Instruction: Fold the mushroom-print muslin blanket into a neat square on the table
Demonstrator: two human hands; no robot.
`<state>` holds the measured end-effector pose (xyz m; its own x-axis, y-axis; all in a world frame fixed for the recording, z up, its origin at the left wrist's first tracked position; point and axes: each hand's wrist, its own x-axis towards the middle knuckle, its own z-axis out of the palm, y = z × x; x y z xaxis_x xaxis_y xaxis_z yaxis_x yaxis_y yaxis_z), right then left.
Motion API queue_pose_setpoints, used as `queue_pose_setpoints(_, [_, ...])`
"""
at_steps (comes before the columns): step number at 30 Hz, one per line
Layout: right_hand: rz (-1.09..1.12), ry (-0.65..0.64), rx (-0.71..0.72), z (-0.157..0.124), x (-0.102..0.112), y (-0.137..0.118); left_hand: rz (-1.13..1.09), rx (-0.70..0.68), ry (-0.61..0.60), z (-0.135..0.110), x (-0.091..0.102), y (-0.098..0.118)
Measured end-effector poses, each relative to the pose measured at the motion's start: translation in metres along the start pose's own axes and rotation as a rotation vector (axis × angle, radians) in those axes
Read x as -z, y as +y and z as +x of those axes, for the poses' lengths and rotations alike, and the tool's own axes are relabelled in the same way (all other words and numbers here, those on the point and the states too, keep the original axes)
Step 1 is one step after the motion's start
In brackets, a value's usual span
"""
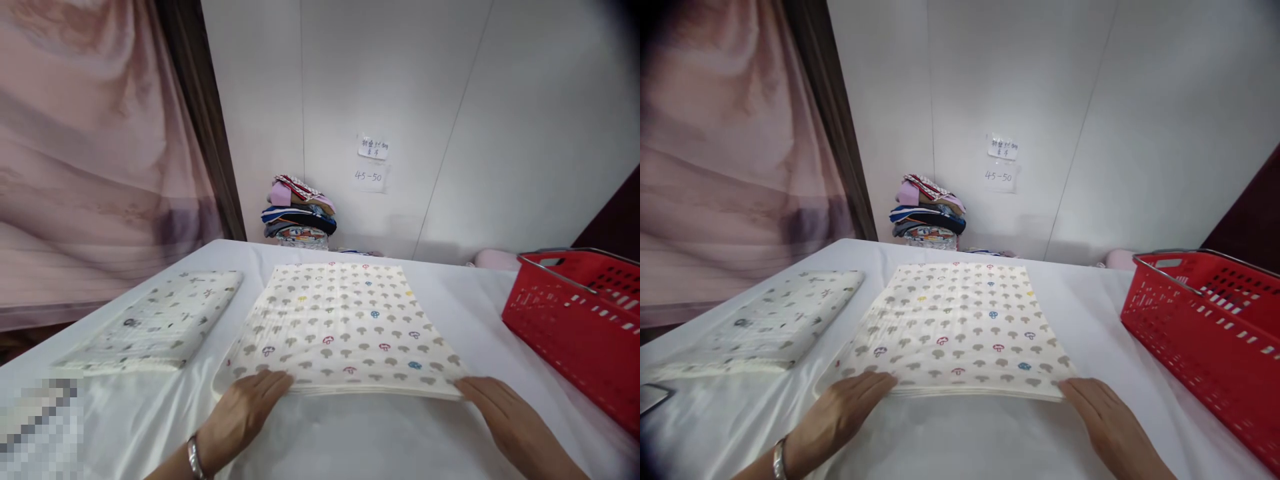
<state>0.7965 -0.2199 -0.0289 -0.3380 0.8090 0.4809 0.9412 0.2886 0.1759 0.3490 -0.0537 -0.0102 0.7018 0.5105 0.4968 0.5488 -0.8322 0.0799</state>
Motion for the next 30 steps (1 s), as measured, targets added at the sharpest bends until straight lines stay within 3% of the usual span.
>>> queue_pose_setpoints(3, [0.021, 0.008, -0.013, -0.010, -0.002, -0.004, -0.006, -0.102, -0.145, -0.006, -0.002, 0.003])
queue_pose_setpoints(5, [0.057, -0.023, -0.014, -0.017, -0.008, -0.008, -0.001, -0.119, -0.176, -0.010, -0.006, 0.007])
queue_pose_setpoints(10, [0.072, -0.022, -0.045, -0.029, -0.022, -0.014, 0.029, -0.102, -0.168, -0.018, -0.012, 0.018])
queue_pose_setpoints(16, [0.024, 0.004, 0.010, -0.032, -0.021, -0.017, 0.086, -0.112, -0.126, -0.030, -0.008, 0.018])
queue_pose_setpoints(23, [0.014, -0.052, 0.018, -0.038, -0.022, -0.024, 0.078, 0.009, -0.154, -0.040, -0.006, 0.015])
queue_pose_setpoints(30, [0.080, -0.011, 0.102, -0.072, -0.053, 0.001, 0.082, 0.197, -0.205, -0.051, 0.004, 0.003])
